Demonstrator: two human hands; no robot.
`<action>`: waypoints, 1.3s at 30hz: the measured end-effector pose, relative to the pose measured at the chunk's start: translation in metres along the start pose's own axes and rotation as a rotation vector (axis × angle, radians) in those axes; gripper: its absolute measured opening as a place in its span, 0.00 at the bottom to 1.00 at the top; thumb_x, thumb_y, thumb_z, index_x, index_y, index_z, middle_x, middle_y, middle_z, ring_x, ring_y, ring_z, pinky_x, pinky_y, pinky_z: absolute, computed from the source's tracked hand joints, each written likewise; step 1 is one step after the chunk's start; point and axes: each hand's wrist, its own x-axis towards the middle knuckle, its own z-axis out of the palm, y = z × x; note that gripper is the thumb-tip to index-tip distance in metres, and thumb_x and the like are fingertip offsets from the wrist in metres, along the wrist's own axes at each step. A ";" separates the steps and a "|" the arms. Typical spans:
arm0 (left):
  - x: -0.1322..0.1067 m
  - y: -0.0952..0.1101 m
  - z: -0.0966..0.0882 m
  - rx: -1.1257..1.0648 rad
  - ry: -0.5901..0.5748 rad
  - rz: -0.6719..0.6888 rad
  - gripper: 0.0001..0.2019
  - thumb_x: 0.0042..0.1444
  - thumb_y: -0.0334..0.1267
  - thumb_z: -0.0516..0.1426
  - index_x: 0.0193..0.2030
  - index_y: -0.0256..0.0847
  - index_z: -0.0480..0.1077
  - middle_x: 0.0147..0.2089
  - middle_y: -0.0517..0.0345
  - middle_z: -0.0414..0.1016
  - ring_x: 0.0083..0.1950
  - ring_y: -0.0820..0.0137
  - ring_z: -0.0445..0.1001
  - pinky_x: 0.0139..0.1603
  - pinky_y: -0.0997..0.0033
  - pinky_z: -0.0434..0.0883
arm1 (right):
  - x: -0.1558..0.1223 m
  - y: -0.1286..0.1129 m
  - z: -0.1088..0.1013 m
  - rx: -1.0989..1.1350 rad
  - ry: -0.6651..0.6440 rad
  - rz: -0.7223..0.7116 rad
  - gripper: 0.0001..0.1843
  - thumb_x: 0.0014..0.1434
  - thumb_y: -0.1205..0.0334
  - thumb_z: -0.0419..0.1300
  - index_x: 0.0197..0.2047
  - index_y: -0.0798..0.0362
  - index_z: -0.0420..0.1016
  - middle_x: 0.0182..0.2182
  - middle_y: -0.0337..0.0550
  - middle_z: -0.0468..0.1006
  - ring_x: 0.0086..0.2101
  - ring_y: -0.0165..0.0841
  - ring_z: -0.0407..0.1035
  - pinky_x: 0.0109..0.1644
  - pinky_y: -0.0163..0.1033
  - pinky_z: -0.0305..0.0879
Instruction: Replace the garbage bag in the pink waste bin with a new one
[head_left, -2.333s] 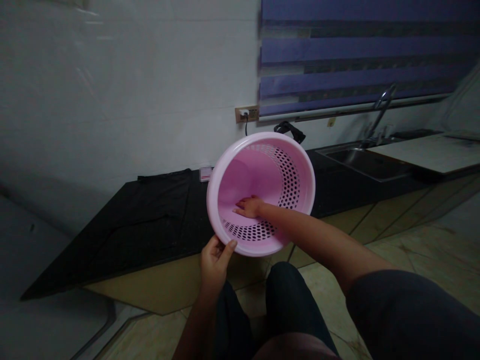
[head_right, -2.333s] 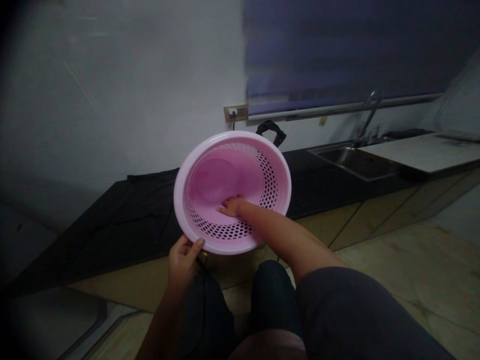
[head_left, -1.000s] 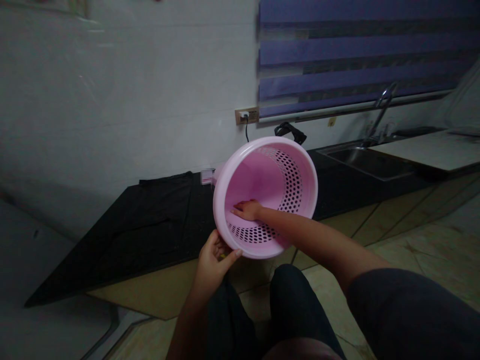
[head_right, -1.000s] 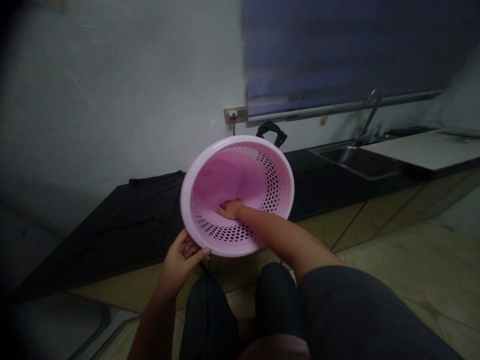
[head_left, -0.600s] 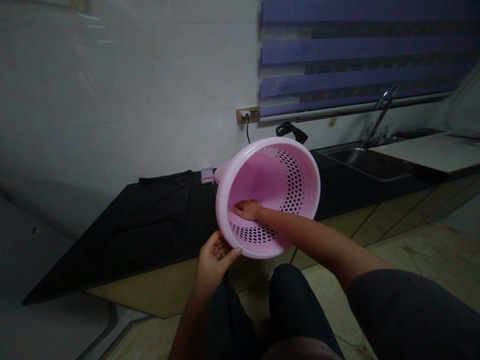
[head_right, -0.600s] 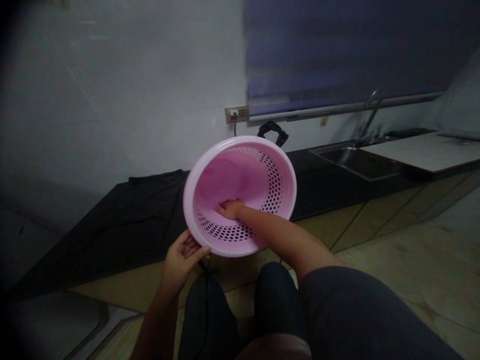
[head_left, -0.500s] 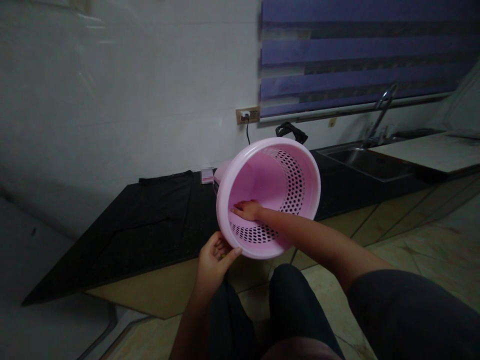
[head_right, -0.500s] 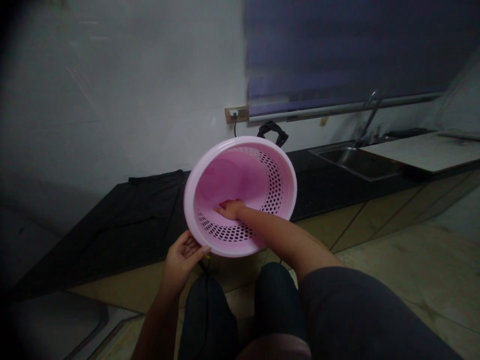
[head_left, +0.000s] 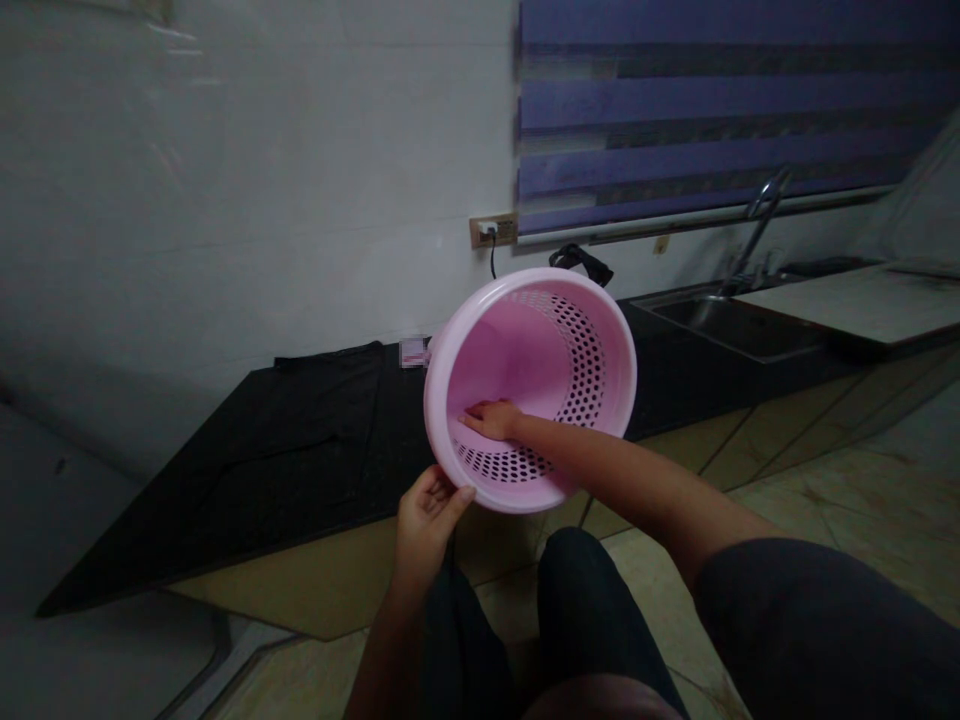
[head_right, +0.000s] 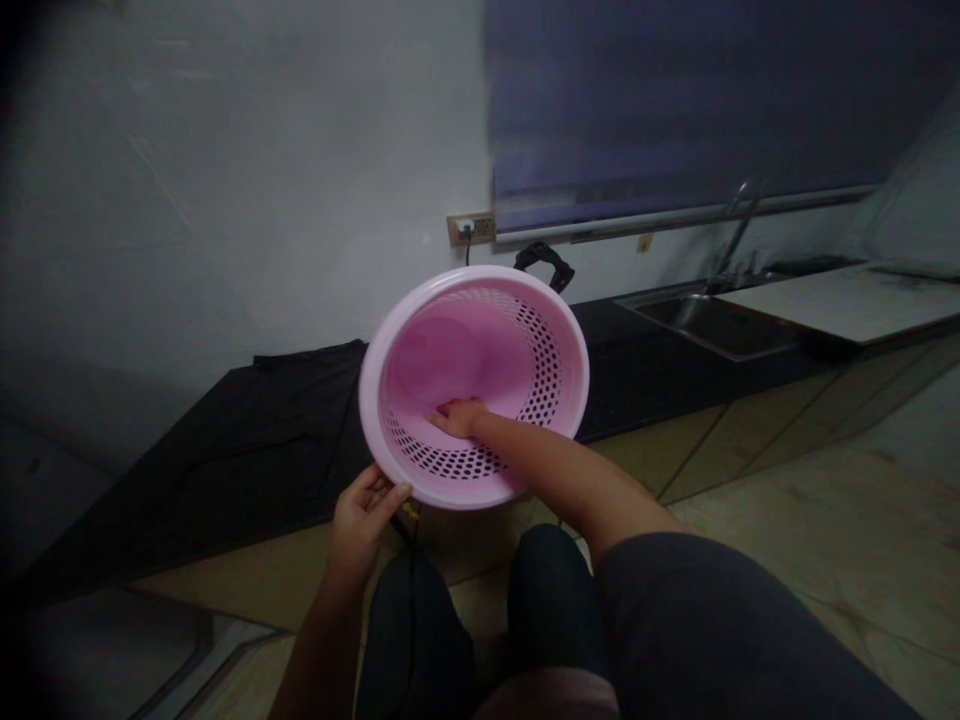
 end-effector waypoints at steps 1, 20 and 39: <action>0.001 -0.001 0.000 -0.008 0.001 0.000 0.12 0.44 0.39 0.65 0.35 0.36 0.74 0.36 0.52 0.80 0.40 0.65 0.78 0.45 0.68 0.72 | 0.000 0.000 0.000 -0.008 -0.010 -0.009 0.36 0.63 0.39 0.37 0.59 0.51 0.69 0.56 0.52 0.69 0.55 0.47 0.63 0.59 0.53 0.55; 0.005 -0.023 -0.002 -0.055 0.027 -0.046 0.19 0.43 0.49 0.65 0.35 0.32 0.77 0.32 0.50 0.80 0.36 0.63 0.77 0.40 0.67 0.71 | 0.000 -0.003 -0.002 -0.043 -0.038 0.009 0.38 0.62 0.38 0.33 0.61 0.49 0.67 0.57 0.51 0.68 0.56 0.47 0.62 0.59 0.54 0.56; 0.002 -0.043 0.004 -0.109 0.224 -0.215 0.26 0.38 0.59 0.63 0.31 0.34 0.71 0.30 0.53 0.75 0.32 0.67 0.73 0.30 0.70 0.68 | -0.003 -0.005 -0.003 -0.063 -0.018 0.005 0.37 0.63 0.39 0.33 0.61 0.49 0.67 0.57 0.50 0.68 0.56 0.46 0.63 0.59 0.53 0.57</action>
